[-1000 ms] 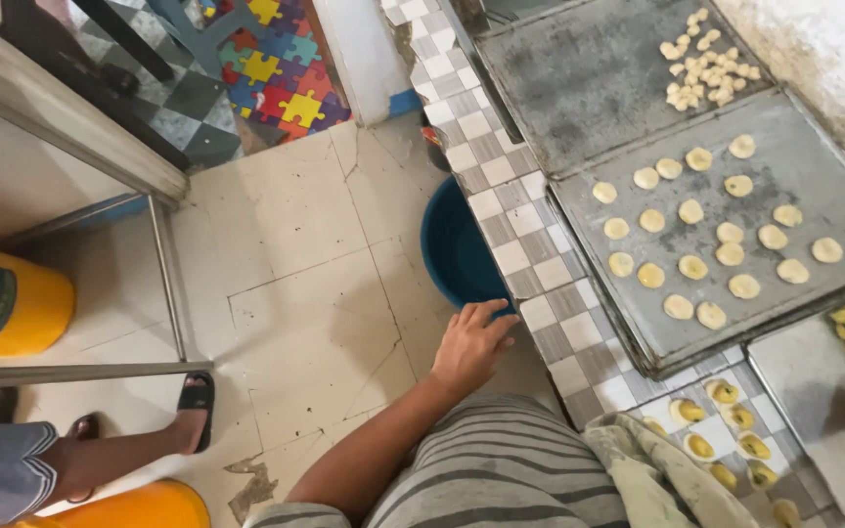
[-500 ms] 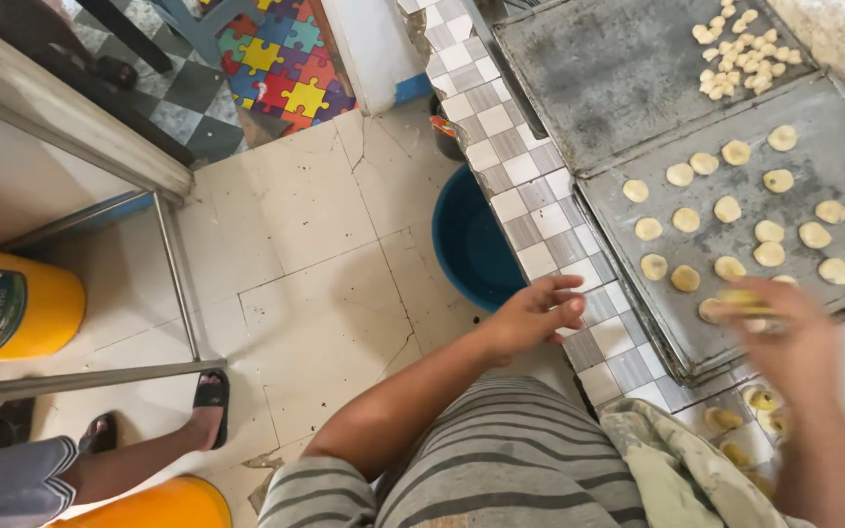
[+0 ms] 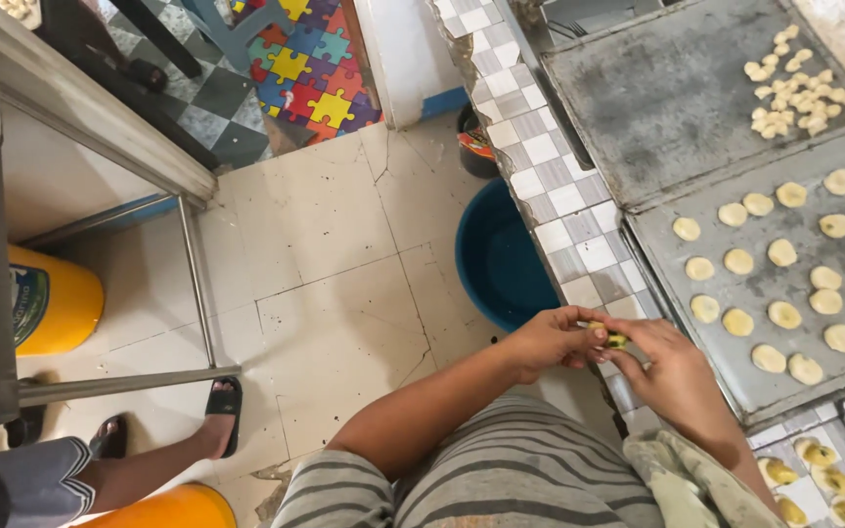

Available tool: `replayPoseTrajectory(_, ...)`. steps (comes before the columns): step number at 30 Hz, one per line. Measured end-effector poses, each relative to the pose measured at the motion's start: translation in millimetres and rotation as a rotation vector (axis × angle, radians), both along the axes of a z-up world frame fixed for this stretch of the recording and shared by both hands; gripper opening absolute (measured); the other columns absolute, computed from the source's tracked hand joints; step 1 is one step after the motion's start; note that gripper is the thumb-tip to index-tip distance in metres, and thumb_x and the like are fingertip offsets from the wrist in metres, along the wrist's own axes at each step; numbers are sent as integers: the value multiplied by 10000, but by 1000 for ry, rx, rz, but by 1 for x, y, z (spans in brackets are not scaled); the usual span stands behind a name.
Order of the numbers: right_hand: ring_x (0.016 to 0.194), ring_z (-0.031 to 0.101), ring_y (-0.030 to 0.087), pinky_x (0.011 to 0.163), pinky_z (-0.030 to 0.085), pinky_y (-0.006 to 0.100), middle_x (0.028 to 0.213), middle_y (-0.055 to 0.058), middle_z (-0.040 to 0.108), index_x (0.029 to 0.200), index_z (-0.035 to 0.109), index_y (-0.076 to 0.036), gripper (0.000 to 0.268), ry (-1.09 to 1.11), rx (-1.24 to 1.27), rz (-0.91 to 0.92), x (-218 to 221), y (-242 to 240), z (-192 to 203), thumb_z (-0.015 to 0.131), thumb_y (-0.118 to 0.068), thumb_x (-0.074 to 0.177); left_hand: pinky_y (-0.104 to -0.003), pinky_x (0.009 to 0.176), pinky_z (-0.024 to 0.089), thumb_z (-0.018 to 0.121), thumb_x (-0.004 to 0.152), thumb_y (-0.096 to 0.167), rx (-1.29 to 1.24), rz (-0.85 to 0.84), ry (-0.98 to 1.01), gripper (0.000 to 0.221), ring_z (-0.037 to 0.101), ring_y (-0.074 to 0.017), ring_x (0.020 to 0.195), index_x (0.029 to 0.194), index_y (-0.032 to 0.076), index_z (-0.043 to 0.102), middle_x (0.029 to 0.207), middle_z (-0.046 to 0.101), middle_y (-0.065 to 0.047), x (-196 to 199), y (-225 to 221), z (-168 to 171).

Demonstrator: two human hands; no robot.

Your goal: Assembling cookies by placing small yellow dough portions onto white dough bases on a baking tray.

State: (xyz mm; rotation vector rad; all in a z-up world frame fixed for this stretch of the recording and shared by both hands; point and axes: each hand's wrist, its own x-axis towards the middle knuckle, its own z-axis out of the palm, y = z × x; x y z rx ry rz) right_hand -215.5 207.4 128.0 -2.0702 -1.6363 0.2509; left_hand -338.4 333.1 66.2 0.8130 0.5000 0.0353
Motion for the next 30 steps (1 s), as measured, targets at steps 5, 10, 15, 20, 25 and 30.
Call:
replayPoseTrajectory(5, 957, 623, 179, 849, 470, 283, 1050, 45, 672, 1054, 659, -134, 281, 211, 57, -93, 4, -30, 2, 642, -236, 793, -214, 566, 429, 672, 792, 256, 6, -52, 72, 295, 662, -123, 753, 1044, 149, 562, 890, 684, -42, 1, -12, 5)
replayPoseTrajectory(10, 918, 590, 78, 889, 429, 212, 1006, -4, 675, 993, 673, -76, 165, 447, 120, -392, 21, -89, 7, 636, -131, 842, -208, 509, 437, 626, 827, 173, -72, -69, 85, 226, 666, -156, 769, 1032, 130, 542, 945, 683, -90, 13, -41, -13)
replayPoseTrajectory(15, 728, 603, 158, 669, 504, 221, 742, 39, 569, 1120, 596, -87, 247, 1187, 658, -680, 28, -176, -7, 616, -194, 898, -185, 530, 409, 601, 857, 265, 153, -97, 112, 229, 543, -89, 647, 1027, 112, 589, 912, 610, -3, 24, -96, 7)
replayPoseTrajectory(20, 824, 611, 194, 682, 521, 241, 967, 134, 609, 1208, 559, -61, 379, 1404, 870, -773, -2, -278, -5, 634, -196, 862, -246, 725, 507, 671, 817, 179, 595, -234, -135, 251, 587, -99, 791, 1052, 110, 616, 967, 646, -34, 36, -167, -21)
replayPoseTrajectory(25, 781, 596, 164, 656, 489, 245, 961, 108, 609, 1176, 572, -93, 330, 1382, 928, -965, -43, -363, -21, 598, -277, 904, -263, 733, 532, 669, 815, 160, 955, -284, -285, 282, 623, -135, 814, 1085, 111, 604, 987, 646, -32, 40, -222, -36)
replayPoseTrajectory(30, 804, 598, 193, 659, 476, 266, 958, 132, 640, 1155, 609, -79, 271, 1313, 925, -1056, -77, -399, -30, 586, -131, 890, -324, 674, 421, 660, 812, 191, 1515, -264, -507, 208, 560, -224, 776, 990, 109, 591, 819, 639, -28, 45, -254, -56)
